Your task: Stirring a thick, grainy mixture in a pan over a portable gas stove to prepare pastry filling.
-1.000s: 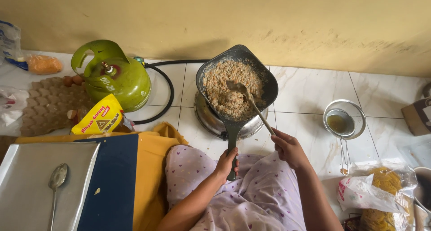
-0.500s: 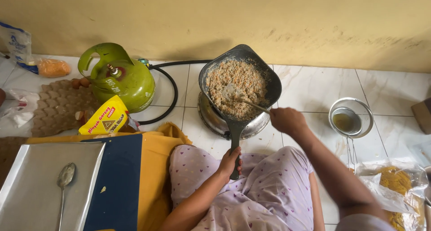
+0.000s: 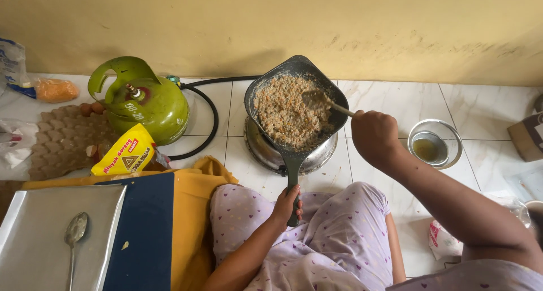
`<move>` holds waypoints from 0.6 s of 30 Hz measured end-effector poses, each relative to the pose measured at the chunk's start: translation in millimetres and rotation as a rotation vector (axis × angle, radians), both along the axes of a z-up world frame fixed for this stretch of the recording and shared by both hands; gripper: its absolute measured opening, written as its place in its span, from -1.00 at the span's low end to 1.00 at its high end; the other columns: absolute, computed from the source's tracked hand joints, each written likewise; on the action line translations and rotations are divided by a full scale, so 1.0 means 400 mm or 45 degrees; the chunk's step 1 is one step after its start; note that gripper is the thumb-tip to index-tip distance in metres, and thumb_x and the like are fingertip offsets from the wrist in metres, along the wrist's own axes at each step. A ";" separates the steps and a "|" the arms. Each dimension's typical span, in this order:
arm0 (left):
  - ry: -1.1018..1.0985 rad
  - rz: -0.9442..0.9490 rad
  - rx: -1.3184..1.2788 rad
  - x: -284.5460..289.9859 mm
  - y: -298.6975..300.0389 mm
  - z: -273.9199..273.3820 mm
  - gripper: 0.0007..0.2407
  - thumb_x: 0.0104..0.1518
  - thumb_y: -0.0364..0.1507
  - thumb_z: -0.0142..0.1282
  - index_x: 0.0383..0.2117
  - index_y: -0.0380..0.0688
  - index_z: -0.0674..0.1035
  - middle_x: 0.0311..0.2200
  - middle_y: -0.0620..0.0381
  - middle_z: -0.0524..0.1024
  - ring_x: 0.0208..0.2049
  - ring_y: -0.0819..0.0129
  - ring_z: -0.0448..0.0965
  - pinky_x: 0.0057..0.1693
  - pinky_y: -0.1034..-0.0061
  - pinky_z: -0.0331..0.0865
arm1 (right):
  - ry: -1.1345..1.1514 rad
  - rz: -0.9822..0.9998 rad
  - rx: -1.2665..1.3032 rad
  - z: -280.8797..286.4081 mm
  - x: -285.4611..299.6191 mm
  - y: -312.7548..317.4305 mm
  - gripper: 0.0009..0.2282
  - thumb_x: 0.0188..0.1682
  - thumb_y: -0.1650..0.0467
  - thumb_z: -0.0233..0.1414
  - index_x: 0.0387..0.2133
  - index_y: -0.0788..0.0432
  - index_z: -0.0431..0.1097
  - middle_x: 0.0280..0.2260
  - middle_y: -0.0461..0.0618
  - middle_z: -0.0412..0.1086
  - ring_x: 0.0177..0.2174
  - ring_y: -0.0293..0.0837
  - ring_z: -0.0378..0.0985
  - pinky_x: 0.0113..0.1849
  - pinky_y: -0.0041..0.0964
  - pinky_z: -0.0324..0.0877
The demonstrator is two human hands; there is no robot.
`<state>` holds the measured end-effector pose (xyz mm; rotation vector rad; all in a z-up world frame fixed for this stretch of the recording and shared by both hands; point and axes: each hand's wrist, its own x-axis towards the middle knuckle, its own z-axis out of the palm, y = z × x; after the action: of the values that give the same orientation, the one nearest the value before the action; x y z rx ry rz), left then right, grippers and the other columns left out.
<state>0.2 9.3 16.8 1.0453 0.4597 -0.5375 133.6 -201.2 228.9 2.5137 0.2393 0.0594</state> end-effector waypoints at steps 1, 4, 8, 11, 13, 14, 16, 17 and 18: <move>0.002 -0.001 -0.003 0.000 -0.001 0.000 -0.72 0.29 -0.15 0.11 -0.27 -0.09 0.42 -0.64 0.13 0.37 -0.75 0.46 0.41 -0.60 0.55 0.43 | 0.002 -0.001 -0.003 -0.006 0.002 -0.007 -0.94 -0.11 0.43 0.09 -0.44 0.12 0.53 -0.78 -0.10 0.33 -0.79 -0.25 0.38 -0.73 -0.39 0.32; -0.008 -0.009 0.001 0.000 -0.003 0.001 -0.73 0.29 -0.16 0.10 -0.28 -0.08 0.42 -0.65 0.15 0.37 -0.75 0.47 0.40 -0.61 0.55 0.41 | 0.015 -0.144 0.078 -0.007 -0.003 -0.013 -0.63 -0.02 0.44 0.06 0.10 0.08 0.45 -0.53 0.03 0.52 -0.59 -0.20 0.58 -0.58 -0.32 0.52; -0.004 0.027 0.002 -0.003 -0.006 -0.013 -0.73 0.28 -0.17 0.12 -0.27 -0.09 0.43 -0.65 0.11 0.38 -0.76 0.44 0.40 -0.61 0.52 0.41 | 0.081 -0.284 0.386 -0.002 -0.015 0.021 -0.55 0.06 0.51 -0.06 0.27 0.13 0.28 -0.28 0.21 0.55 -0.34 -0.01 0.69 -0.35 -0.11 0.64; -0.007 0.039 -0.002 -0.001 -0.010 -0.023 -0.72 0.28 -0.16 0.12 -0.26 -0.10 0.43 -0.65 0.11 0.38 -0.76 0.46 0.39 -0.61 0.53 0.40 | 0.092 -0.346 0.558 -0.084 0.023 0.029 -0.55 0.07 0.55 -0.12 0.28 0.18 0.25 -0.24 0.26 0.53 -0.28 0.09 0.69 -0.27 -0.02 0.63; 0.001 0.031 0.007 -0.004 -0.009 -0.022 -0.72 0.28 -0.15 0.11 -0.25 -0.09 0.43 -0.64 0.12 0.38 -0.75 0.47 0.39 -0.61 0.54 0.40 | 0.099 -0.379 0.637 -0.197 0.066 0.018 -0.56 0.06 0.56 -0.16 0.26 0.20 0.24 -0.26 0.28 0.53 -0.27 0.14 0.69 -0.25 0.02 0.62; -0.005 0.030 0.007 -0.007 -0.007 -0.019 -0.72 0.28 -0.15 0.11 -0.25 -0.09 0.43 -0.64 0.12 0.38 -0.76 0.47 0.39 -0.61 0.54 0.41 | 0.156 -0.338 0.764 -0.272 0.092 0.008 -0.66 0.09 0.47 -0.17 0.13 0.24 0.31 -0.30 0.32 0.54 -0.27 0.22 0.68 -0.24 0.11 0.59; -0.019 0.030 0.005 -0.002 -0.009 -0.016 -0.72 0.28 -0.15 0.11 -0.24 -0.09 0.43 -0.64 0.12 0.38 -0.76 0.47 0.40 -0.61 0.53 0.42 | 0.205 -0.292 0.891 -0.377 0.131 0.002 -0.72 0.12 0.39 -0.18 0.00 0.27 0.37 -0.34 0.36 0.55 -0.28 0.30 0.67 -0.24 0.20 0.56; -0.012 0.023 0.006 -0.001 -0.009 -0.017 -0.72 0.28 -0.15 0.11 -0.23 -0.09 0.43 -0.64 0.12 0.38 -0.76 0.47 0.40 -0.61 0.53 0.42 | 0.181 -0.272 0.999 -0.411 0.141 0.011 -0.74 0.11 0.34 -0.15 -0.09 0.20 0.43 -0.38 0.30 0.56 -0.28 0.30 0.67 -0.23 0.20 0.55; -0.006 0.016 0.007 -0.001 -0.009 -0.018 -0.71 0.28 -0.15 0.11 -0.23 -0.10 0.42 -0.64 0.12 0.38 -0.75 0.47 0.39 -0.61 0.53 0.42 | 0.157 -0.251 1.108 -0.446 0.150 0.020 -0.74 0.10 0.28 -0.12 -0.18 0.13 0.48 -0.41 0.25 0.57 -0.28 0.30 0.66 -0.22 0.21 0.54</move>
<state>-0.1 5.9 9.4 1.0485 0.4637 -0.5230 193.8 -193.0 50.5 3.3996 -0.0009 -0.0935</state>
